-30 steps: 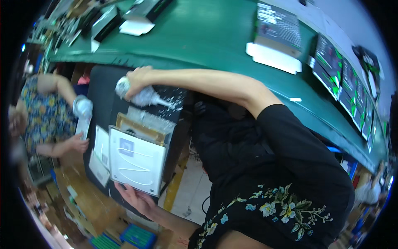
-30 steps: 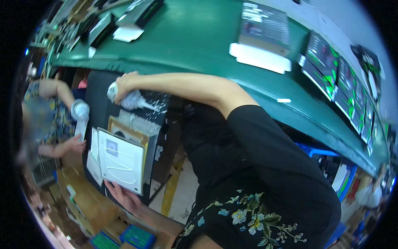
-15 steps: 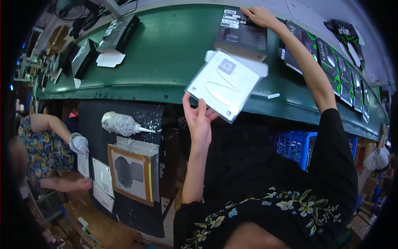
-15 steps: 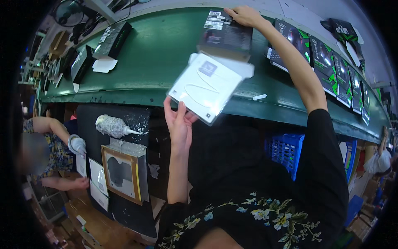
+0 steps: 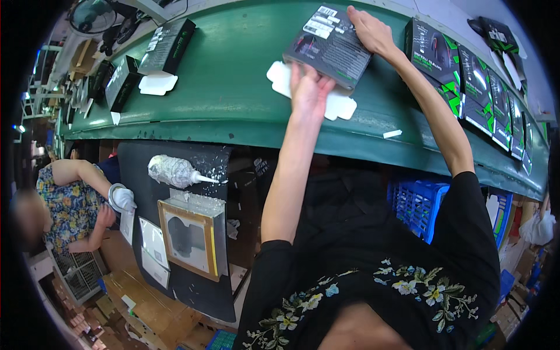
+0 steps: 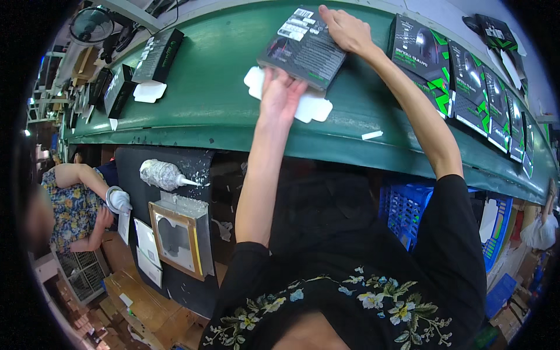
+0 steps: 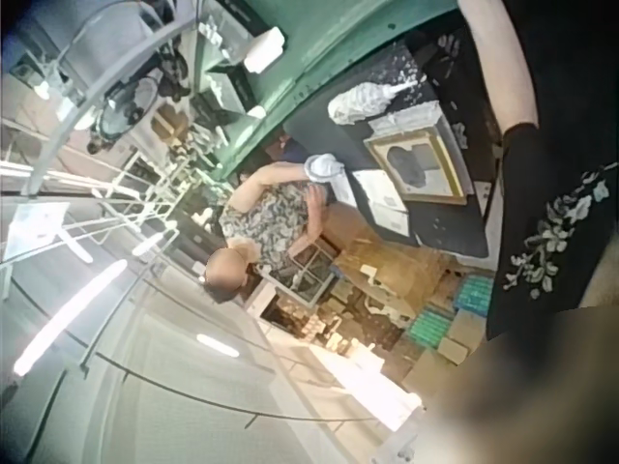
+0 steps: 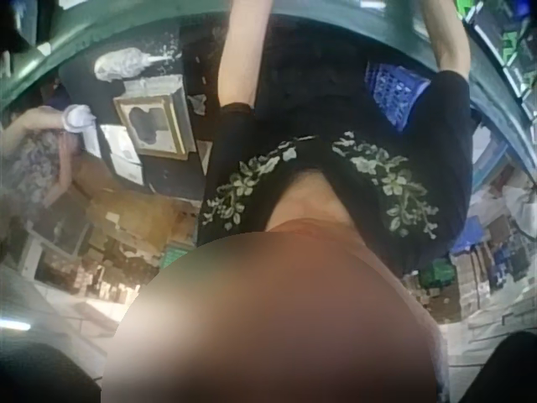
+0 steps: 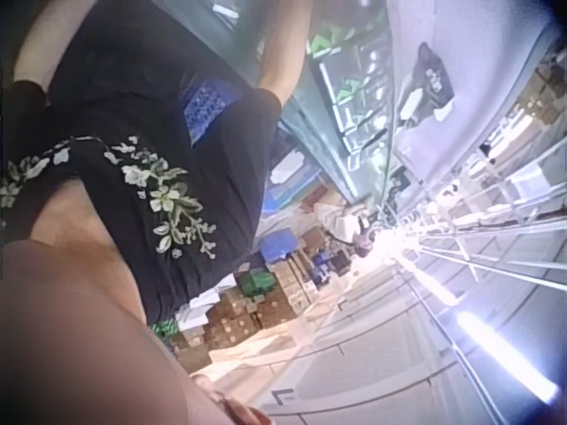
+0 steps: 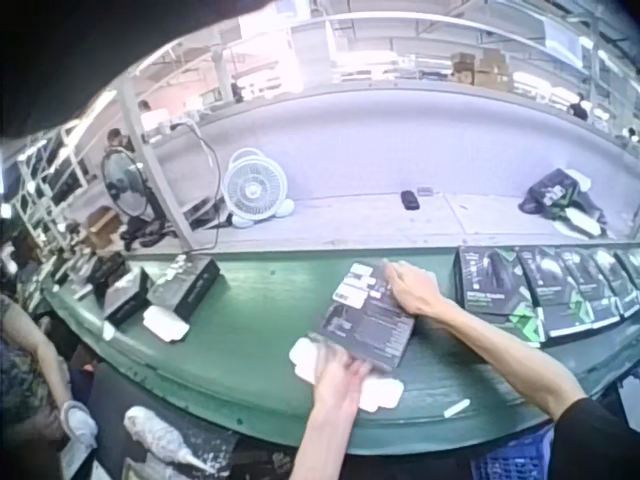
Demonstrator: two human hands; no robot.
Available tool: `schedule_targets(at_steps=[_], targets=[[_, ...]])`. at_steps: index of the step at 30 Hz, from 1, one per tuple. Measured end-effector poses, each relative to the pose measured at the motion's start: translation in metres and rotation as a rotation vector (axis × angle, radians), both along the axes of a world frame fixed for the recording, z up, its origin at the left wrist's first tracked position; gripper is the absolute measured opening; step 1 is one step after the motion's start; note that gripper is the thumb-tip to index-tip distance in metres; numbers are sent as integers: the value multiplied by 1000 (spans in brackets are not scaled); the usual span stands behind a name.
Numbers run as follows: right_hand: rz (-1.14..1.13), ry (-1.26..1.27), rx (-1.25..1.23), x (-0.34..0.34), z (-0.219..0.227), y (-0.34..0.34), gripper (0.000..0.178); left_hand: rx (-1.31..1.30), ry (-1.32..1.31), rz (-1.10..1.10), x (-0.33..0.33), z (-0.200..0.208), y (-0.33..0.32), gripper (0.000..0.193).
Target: Applying glue to plastic inserts and packaging computer mice into branded boxes.
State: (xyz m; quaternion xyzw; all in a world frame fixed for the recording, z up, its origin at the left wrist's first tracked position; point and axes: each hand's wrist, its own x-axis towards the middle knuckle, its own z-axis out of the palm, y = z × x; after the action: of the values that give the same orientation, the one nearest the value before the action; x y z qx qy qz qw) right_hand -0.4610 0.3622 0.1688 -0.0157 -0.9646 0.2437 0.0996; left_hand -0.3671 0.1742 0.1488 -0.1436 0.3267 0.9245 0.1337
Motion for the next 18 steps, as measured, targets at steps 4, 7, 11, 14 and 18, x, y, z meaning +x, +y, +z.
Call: schedule_targets(at_steps=[4, 7, 11, 14, 18], targets=[[104, -121, -323, -32, -8, 46, 78, 177, 196, -64, -10, -1, 29, 44], [95, -266, -931, -38, 14, 41, 93, 12, 563, -71, 4, 8, 19, 42], [315, -512, -691, -51, 55, 104, 101, -625, 823, -468, 6, 1, 11, 44], [13, -341, -559, -22, 69, 117, 94, -1365, 1424, -292, -6, -14, 65, 42], [78, -160, 105, 66, 91, 139, 63, -1310, 1510, -466, -9, -36, 95, 39]])
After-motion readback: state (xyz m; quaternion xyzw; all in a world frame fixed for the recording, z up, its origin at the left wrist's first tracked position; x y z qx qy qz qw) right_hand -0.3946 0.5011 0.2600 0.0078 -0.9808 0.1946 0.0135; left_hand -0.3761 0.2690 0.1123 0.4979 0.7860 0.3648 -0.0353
